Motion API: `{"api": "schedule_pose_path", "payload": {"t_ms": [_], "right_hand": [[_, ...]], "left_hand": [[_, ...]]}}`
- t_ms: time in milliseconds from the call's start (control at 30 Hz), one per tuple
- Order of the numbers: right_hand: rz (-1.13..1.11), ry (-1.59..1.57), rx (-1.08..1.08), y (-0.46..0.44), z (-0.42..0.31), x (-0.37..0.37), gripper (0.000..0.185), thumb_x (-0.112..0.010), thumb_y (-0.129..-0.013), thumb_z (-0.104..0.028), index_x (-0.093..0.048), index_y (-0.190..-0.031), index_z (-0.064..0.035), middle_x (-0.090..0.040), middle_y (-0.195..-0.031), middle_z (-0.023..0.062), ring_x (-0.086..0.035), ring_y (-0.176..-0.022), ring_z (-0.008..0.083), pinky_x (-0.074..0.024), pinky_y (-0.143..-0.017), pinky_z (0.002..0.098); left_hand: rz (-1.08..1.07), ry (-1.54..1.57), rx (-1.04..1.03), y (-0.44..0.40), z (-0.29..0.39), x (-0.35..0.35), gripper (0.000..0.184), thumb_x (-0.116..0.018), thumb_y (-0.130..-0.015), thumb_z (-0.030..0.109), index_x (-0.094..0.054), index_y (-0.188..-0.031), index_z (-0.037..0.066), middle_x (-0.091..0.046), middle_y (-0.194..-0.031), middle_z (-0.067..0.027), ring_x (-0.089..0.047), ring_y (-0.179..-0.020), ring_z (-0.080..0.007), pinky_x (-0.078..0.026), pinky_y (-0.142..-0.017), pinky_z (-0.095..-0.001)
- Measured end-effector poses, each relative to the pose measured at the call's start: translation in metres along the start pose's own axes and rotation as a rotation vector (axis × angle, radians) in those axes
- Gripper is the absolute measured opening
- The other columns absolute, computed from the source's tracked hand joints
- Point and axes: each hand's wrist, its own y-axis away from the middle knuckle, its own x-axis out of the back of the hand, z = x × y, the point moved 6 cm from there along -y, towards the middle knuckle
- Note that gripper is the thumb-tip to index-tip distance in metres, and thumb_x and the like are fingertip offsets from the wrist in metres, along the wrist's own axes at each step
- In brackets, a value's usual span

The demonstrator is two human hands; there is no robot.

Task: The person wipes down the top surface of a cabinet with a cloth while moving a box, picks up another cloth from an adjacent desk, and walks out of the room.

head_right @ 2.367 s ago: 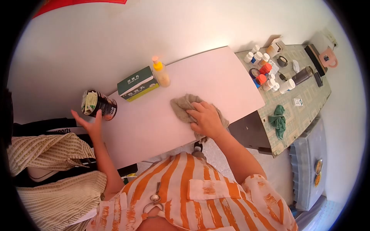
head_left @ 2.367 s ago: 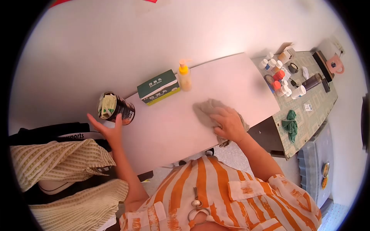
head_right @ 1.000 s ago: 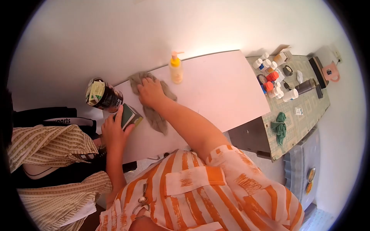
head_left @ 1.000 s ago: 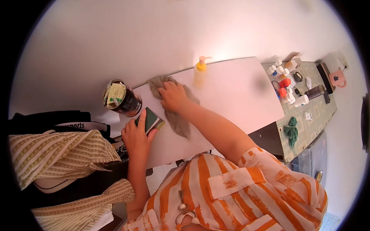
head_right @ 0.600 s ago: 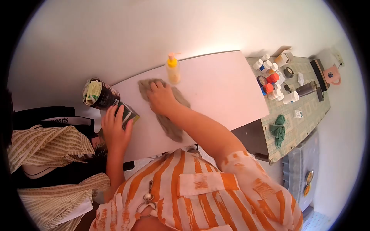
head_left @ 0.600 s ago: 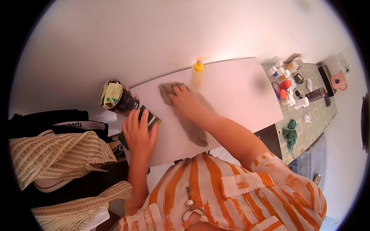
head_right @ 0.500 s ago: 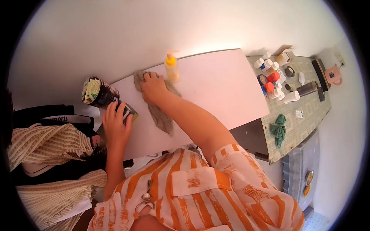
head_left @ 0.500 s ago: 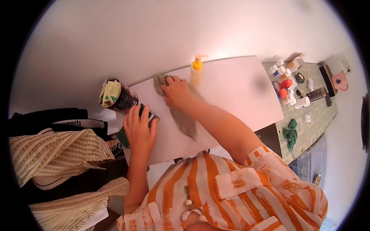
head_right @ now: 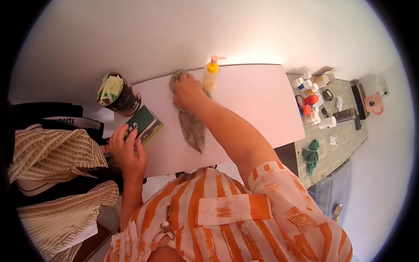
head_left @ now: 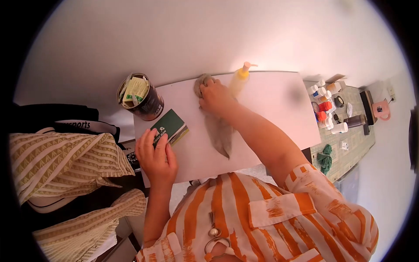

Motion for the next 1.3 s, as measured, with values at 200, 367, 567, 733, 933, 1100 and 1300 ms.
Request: {"api": "schedule_pose_path", "payload": {"t_ms": [200,367,567,733,933,1100,1300], "right_hand": [[-0.011,-0.003,0.031,0.062,-0.008,0.012,0.041,-0.065,-0.070,-0.024,-0.058,-0.103,-0.0012,-0.056,-0.099,0.0164,-0.056,-0.090,0.0322,-0.0512,-0.072,0.0396],[-0.062,0.077,-0.001,0.006,-0.007,0.001,0.040,-0.064,-0.070,-0.024,-0.057,-0.103,-0.0011,-0.057,-0.098,0.0172,-0.059,-0.090,0.0306,-0.0511,-0.072,0.0392],[-0.185,0.038,-0.043,0.014,0.000,-0.004,0.036,-0.063,-0.072,-0.025,-0.056,-0.098,-0.0007,-0.058,-0.099,0.0190,-0.060,-0.087,0.0320,-0.0505,-0.074,0.0405],[0.015,0.034,0.028,0.026,-0.003,-0.004,0.033,-0.060,-0.074,-0.025,-0.057,-0.096,-0.0013,-0.059,-0.100,0.0181,-0.060,-0.090,0.0341,-0.0497,-0.073,0.0429],[-0.251,0.009,-0.118,-0.007,-0.002,0.003,0.040,-0.060,-0.074,-0.027,-0.055,-0.104,-0.0004,-0.059,-0.099,0.0203,-0.061,-0.087,0.0337,-0.0499,-0.072,0.0436],[-0.101,0.004,-0.039,0.045,-0.002,0.004,0.036,-0.060,-0.074,-0.027,-0.058,-0.097,-0.0006,-0.060,-0.095,0.0194,-0.061,-0.085,0.0332,-0.0502,-0.071,0.0422],[-0.251,0.024,-0.131,-0.021,0.008,0.002,0.038,-0.060,-0.073,-0.026,-0.056,-0.100,0.0000,-0.060,-0.097,0.0201,-0.061,-0.086,0.0338,-0.0503,-0.072,0.0417]], "left_hand": [[0.070,0.078,0.037,0.014,-0.014,0.018,0.025,-0.057,-0.074,-0.002,-0.059,-0.098,0.003,-0.054,-0.111,-0.0160,-0.050,-0.108,-0.0357,-0.036,-0.092,-0.0499],[0.076,0.122,0.041,0.014,-0.013,0.025,0.027,-0.054,-0.074,-0.008,-0.057,-0.098,0.001,-0.054,-0.111,-0.0168,-0.050,-0.108,-0.0374,-0.037,-0.091,-0.0468],[0.096,0.166,0.047,0.017,-0.015,0.030,0.024,-0.053,-0.073,-0.008,-0.057,-0.096,-0.001,-0.055,-0.108,-0.0173,-0.051,-0.106,-0.0374,-0.038,-0.091,-0.0471],[0.117,0.203,0.078,0.028,-0.020,0.036,0.021,-0.052,-0.073,-0.010,-0.059,-0.091,-0.002,-0.056,-0.105,-0.0180,-0.053,-0.103,-0.0385,-0.040,-0.090,-0.0471],[0.107,0.203,0.078,0.033,-0.021,0.032,0.021,-0.051,-0.074,-0.010,-0.059,-0.092,-0.002,-0.057,-0.105,-0.0184,-0.053,-0.103,-0.0388,-0.039,-0.091,-0.0472],[0.121,0.129,0.113,0.050,-0.036,0.035,0.023,-0.050,-0.075,-0.009,-0.058,-0.095,-0.001,-0.057,-0.106,-0.0189,-0.054,-0.102,-0.0394,-0.039,-0.090,-0.0487],[0.153,0.085,0.163,0.062,-0.047,0.036,0.021,-0.049,-0.079,-0.010,-0.059,-0.096,-0.003,-0.057,-0.109,-0.0188,-0.051,-0.106,-0.0379,-0.038,-0.093,-0.0462]]}}
